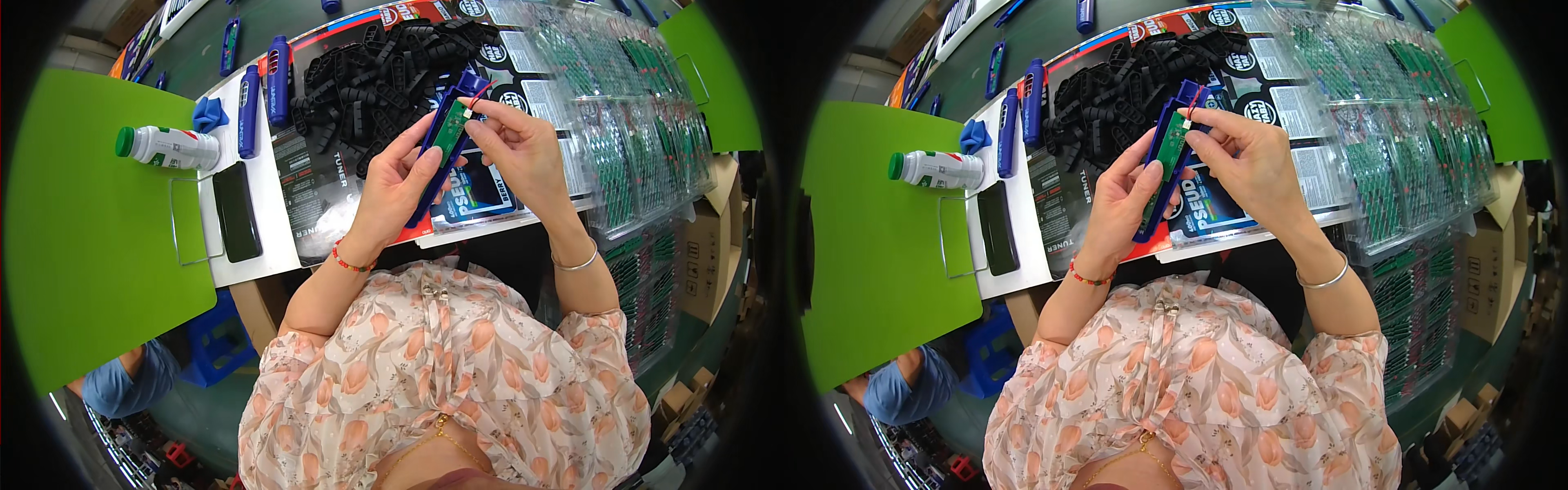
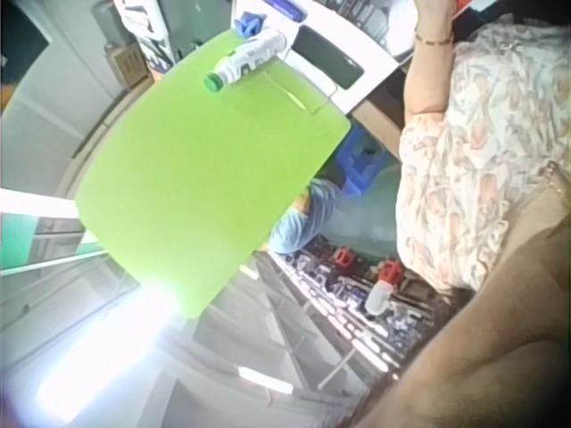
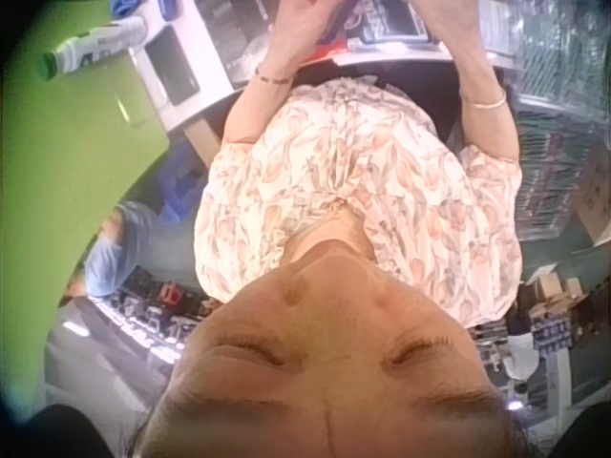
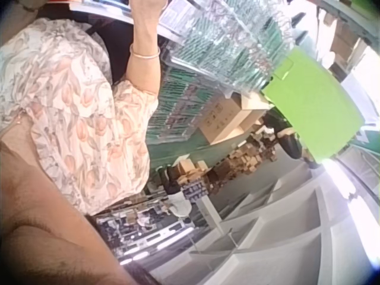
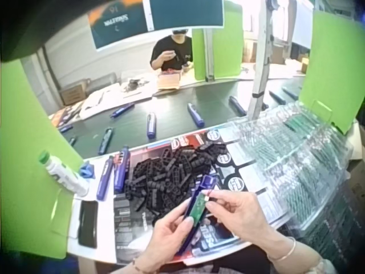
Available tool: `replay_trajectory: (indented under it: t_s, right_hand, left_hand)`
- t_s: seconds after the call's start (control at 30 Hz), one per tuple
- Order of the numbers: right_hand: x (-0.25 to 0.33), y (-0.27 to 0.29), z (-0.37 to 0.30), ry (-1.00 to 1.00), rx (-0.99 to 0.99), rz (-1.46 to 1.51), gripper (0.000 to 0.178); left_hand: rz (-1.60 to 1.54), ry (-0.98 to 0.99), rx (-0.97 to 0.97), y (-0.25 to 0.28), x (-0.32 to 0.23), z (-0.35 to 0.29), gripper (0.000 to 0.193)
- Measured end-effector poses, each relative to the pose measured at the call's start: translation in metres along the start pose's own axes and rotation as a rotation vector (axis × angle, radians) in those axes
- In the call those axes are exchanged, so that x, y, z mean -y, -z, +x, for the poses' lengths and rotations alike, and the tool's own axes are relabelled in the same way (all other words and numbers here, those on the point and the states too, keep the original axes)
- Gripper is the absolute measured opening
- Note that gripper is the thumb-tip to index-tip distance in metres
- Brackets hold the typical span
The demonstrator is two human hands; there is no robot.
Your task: Manually assembling electronic components, including wiring and PCB placement, into blue plastic housings on a production line.
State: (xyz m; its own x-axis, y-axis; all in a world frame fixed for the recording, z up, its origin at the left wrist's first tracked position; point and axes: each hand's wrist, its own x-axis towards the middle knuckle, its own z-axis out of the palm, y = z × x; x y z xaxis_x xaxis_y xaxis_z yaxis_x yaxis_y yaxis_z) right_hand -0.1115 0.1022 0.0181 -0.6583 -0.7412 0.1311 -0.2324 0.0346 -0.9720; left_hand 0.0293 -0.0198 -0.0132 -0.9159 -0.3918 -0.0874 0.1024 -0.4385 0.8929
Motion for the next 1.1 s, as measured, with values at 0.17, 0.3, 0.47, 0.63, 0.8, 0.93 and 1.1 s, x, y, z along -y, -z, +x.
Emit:
replay_trajectory:
  t_s: [0.17,0.3,0.47,0.63,0.8,0.93,1.1]
  right_hand:
    - [0.002,-0.007,-0.003,0.269,-0.121,-0.261,0.035]
    - [0.010,-0.018,-0.007,0.260,-0.317,-0.119,0.072]
    - [0.000,-0.012,-0.010,0.144,-0.325,0.044,0.068]
    - [-0.013,-0.004,-0.016,0.107,-0.268,-0.099,0.055]
    - [-0.022,0.003,-0.016,0.051,-0.247,-0.242,0.029]
    - [-0.020,0.010,-0.003,0.073,-0.238,-0.419,0.023]
    - [-0.032,0.000,0.047,0.126,-0.247,-0.540,0.023]
  left_hand:
    - [0.042,-0.002,-0.014,-0.001,0.001,0.003,0.051]
    - [0.079,0.007,-0.085,-0.002,-0.008,0.010,0.050]
    - [0.285,-0.042,-0.127,0.012,-0.032,0.022,0.048]
    - [0.542,-0.202,-0.258,0.071,-0.085,0.089,0.051]
    - [0.499,-0.236,-0.716,0.229,-0.139,0.202,0.052]
    - [0.938,-0.179,-1.038,0.287,-0.142,0.255,0.038]
    - [1.195,0.022,-1.061,0.290,-0.121,0.290,0.034]
